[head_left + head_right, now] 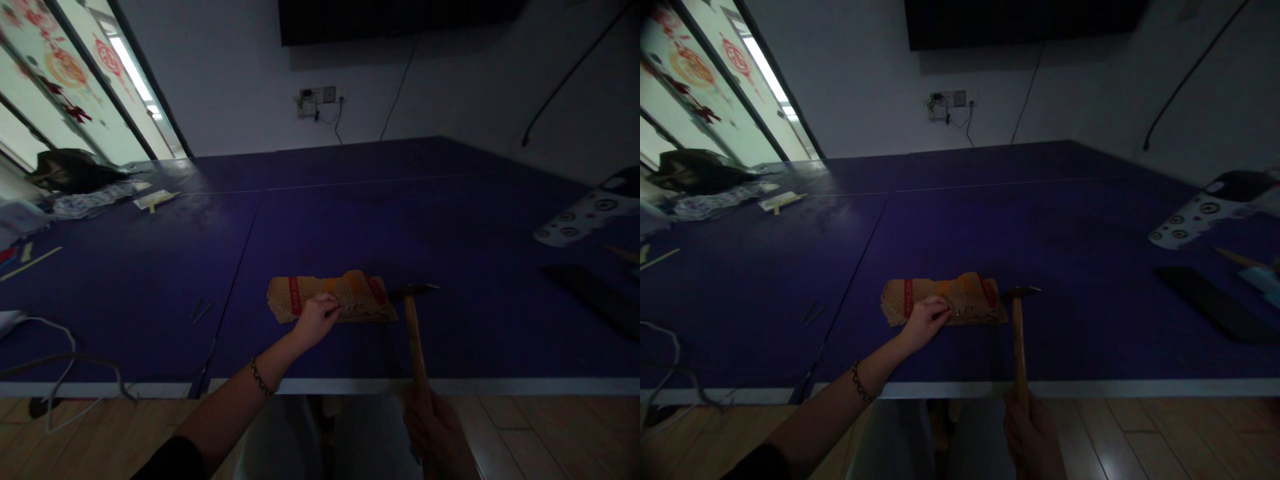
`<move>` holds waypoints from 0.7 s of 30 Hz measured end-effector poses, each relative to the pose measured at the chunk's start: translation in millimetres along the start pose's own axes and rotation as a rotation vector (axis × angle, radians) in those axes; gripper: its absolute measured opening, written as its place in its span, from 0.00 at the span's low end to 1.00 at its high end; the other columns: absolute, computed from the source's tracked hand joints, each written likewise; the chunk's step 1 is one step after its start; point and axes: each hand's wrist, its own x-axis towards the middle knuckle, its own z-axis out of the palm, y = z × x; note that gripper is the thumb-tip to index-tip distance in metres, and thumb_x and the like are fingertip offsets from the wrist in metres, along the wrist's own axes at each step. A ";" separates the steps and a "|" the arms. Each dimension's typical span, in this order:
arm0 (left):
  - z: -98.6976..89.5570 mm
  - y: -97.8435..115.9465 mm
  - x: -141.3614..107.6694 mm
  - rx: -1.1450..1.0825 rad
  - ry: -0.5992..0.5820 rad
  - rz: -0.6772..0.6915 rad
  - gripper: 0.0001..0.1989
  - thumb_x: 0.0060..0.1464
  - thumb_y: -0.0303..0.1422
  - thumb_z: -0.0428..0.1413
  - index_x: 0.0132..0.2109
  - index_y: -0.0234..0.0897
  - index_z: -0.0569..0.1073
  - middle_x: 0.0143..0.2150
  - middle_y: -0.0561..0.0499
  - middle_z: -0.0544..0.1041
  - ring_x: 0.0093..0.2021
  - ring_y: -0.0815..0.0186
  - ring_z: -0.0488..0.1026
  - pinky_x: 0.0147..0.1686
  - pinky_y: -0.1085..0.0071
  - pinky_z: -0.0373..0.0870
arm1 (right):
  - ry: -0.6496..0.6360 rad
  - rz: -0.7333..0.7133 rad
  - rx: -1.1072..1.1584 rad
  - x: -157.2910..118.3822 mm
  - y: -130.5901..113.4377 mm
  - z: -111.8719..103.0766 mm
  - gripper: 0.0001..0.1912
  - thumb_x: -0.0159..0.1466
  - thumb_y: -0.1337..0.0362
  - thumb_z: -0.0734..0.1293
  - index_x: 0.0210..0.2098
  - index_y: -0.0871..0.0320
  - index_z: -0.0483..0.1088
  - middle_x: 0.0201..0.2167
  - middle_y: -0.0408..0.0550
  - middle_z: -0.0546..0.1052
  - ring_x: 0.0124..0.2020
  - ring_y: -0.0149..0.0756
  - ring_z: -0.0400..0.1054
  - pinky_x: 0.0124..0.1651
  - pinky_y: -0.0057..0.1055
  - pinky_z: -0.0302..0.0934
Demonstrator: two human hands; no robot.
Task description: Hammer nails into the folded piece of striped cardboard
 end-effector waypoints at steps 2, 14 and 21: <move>0.0 -0.8 -0.3 0.001 -0.002 0.008 0.08 0.51 0.24 0.51 0.28 0.32 0.74 0.30 0.48 0.73 0.32 0.68 0.71 0.35 0.73 0.68 | 0.002 -0.010 0.015 -0.2 0.7 -0.2 0.22 0.45 0.48 0.71 0.25 0.57 0.60 0.10 0.29 0.56 0.08 0.18 0.47 0.10 0.16 0.41; 0.8 -1.6 0.5 0.029 0.016 0.038 0.08 0.51 0.23 0.52 0.28 0.32 0.74 0.30 0.49 0.74 0.32 0.68 0.71 0.35 0.74 0.69 | -0.015 -0.010 -0.035 2.2 0.9 -3.2 0.22 0.45 0.48 0.71 0.25 0.57 0.60 0.10 0.30 0.56 0.08 0.20 0.48 0.09 0.17 0.43; 2.4 -3.6 -0.4 0.033 0.019 0.043 0.08 0.51 0.24 0.52 0.27 0.32 0.74 0.29 0.49 0.73 0.32 0.68 0.71 0.35 0.73 0.69 | -0.030 -0.028 -0.024 2.3 1.9 -2.5 0.22 0.46 0.46 0.69 0.23 0.58 0.60 0.10 0.30 0.54 0.08 0.18 0.45 0.09 0.15 0.40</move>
